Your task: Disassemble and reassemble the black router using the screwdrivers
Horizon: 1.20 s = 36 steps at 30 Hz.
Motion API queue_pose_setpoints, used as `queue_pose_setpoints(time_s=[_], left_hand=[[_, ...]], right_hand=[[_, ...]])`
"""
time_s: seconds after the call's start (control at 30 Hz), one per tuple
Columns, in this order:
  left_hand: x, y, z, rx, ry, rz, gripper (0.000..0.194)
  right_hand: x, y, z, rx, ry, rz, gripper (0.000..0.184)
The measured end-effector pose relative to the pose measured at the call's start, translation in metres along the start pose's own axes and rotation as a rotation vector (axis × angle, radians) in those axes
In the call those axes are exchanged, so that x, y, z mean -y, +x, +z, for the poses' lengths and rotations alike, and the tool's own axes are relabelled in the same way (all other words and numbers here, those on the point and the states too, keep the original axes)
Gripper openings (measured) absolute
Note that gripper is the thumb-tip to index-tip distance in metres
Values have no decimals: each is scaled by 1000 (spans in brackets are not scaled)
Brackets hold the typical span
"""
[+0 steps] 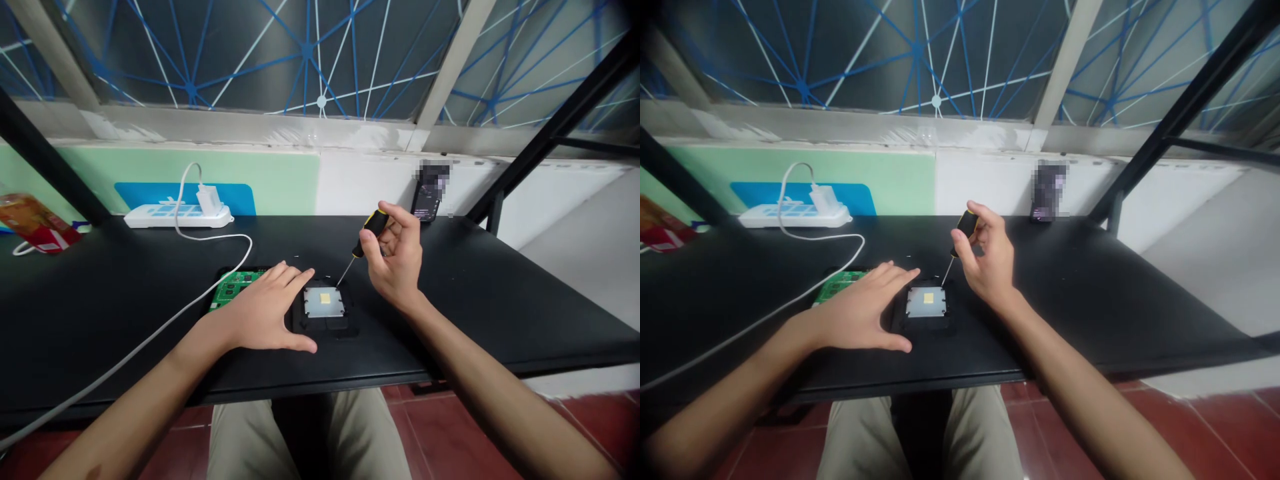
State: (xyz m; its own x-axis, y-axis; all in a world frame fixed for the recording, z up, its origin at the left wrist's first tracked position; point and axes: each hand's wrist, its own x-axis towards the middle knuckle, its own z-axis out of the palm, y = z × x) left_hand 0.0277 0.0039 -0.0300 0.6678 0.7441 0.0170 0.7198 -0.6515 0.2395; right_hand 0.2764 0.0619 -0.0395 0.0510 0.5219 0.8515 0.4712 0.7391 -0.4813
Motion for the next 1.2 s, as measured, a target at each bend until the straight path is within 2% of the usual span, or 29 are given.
queue_pose_setpoints(time_s=[0.13,0.33,0.53,0.93,1.2], left_hand=[[-2,1,-2,1,9,8,119],[-2,2,-1,3,1,5,119],[-1,0,0,10,-17,-9,117],[-3,-1,-1,-11,-24,9,113],[-2,0,0,3,-38,-10,114]], right_hand=[[2,0,0,28,-7,-13,46],[3,1,-3,1,-15,-3,46],[3,-1,-2,65,-33,24,46],[7,-1,-3,91,-52,46,45],[11,-3,-4,97,76,80,38]])
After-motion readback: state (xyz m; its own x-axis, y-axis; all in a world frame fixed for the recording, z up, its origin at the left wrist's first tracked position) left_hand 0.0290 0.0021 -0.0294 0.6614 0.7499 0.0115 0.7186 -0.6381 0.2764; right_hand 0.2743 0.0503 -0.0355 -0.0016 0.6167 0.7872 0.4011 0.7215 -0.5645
